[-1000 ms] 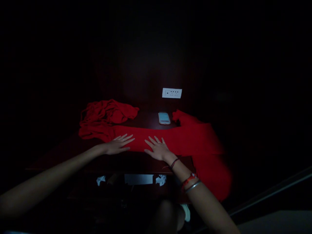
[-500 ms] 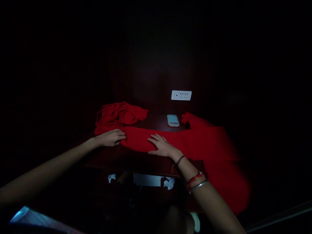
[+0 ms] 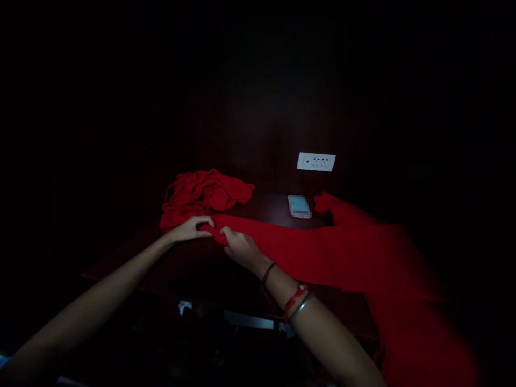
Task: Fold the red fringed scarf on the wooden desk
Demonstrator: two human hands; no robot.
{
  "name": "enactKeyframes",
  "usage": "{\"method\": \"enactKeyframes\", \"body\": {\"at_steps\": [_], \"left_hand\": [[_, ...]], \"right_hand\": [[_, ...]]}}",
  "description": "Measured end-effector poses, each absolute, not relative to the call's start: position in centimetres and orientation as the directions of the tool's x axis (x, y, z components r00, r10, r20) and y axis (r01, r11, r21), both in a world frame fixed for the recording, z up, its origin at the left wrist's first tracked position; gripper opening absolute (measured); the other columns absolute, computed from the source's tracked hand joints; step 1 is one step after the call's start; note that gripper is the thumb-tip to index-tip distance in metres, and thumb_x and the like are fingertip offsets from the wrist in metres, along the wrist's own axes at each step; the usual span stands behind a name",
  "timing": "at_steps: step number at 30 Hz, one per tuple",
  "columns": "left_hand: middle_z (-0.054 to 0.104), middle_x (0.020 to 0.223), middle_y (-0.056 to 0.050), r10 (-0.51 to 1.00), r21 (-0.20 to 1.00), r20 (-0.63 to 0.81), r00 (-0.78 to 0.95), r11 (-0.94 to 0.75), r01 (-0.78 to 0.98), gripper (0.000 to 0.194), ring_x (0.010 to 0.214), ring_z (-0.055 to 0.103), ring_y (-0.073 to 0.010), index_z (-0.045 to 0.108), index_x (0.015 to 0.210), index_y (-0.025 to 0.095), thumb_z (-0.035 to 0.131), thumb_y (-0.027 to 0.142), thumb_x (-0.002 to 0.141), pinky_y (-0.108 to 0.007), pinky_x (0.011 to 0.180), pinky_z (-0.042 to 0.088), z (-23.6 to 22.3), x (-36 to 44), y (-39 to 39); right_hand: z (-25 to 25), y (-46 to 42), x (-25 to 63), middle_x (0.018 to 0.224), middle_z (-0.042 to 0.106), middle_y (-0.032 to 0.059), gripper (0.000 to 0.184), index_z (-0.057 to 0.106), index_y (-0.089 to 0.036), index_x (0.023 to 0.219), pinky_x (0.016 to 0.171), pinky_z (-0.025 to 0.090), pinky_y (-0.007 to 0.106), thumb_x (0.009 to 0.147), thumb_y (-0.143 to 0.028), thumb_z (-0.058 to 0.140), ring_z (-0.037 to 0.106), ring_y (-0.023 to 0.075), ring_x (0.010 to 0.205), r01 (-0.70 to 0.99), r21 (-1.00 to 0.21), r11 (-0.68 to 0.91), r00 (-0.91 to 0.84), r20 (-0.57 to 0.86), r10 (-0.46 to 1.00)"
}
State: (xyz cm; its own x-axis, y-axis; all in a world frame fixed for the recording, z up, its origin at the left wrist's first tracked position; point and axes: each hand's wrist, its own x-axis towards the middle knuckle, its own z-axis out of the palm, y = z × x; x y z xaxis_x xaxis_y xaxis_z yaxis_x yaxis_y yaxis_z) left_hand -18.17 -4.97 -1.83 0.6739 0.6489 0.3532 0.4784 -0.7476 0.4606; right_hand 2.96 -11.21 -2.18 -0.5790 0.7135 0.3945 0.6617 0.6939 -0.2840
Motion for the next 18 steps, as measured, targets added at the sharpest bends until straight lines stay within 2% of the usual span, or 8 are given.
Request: {"method": "enactKeyframes", "body": {"at_steps": [4,7,14,18], "left_hand": [[0.057,0.086,-0.002,0.657,0.466,0.386,0.648,-0.745,0.477,0.029,0.081,0.053,-0.0144,0.052,0.090,0.015,0.056,0.036,0.070,-0.026,0.076,0.040,-1.5,-17.4,-5.7],[0.056,0.097,-0.003,0.635,0.406,0.420,0.648,-0.770,0.492,0.037,0.091,0.051,-0.0164,0.050,0.097,0.017,0.059,0.038,0.067,-0.028,0.082,0.038,-1.2,-16.8,-6.3],[0.057,0.094,-0.001,0.684,0.324,0.452,0.573,-0.724,0.609,0.027,0.086,0.052,-0.0146,0.049,0.096,0.019,0.047,0.037,0.077,-0.025,0.077,0.038,-1.0,-16.5,-6.7],[0.058,0.089,-0.001,0.681,0.257,0.406,0.610,-0.725,0.639,0.022,0.083,0.052,-0.0145,0.051,0.091,0.019,0.041,0.035,0.080,-0.025,0.075,0.038,-1.3,-16.4,-6.5]], "right_hand": [[-1.7,-10.3,4.1,0.079,0.055,0.0000,0.037,0.039,-0.020,0.105,0.063,0.037,0.020,0.071,-0.014,0.053,0.052,0.0117,0.070,0.614,-0.446,0.652,-0.475,0.451,0.756],[-1.3,-9.9,4.7,0.067,0.052,-0.0032,0.034,0.039,-0.019,0.105,0.059,0.036,0.019,0.073,-0.013,0.050,0.051,0.0104,0.062,0.590,-0.497,0.636,-0.432,0.471,0.769],[-1.3,-9.5,5.0,0.072,0.056,0.0001,0.032,0.041,-0.017,0.106,0.062,0.036,0.020,0.075,-0.013,0.047,0.053,0.0123,0.068,0.641,-0.460,0.614,-0.447,0.428,0.786],[-1.4,-9.3,5.0,0.077,0.059,0.0037,0.013,0.055,-0.015,0.085,0.064,0.036,0.021,0.073,-0.013,0.052,0.053,0.0132,0.071,0.695,-0.407,0.593,-0.455,0.390,0.801]]}}
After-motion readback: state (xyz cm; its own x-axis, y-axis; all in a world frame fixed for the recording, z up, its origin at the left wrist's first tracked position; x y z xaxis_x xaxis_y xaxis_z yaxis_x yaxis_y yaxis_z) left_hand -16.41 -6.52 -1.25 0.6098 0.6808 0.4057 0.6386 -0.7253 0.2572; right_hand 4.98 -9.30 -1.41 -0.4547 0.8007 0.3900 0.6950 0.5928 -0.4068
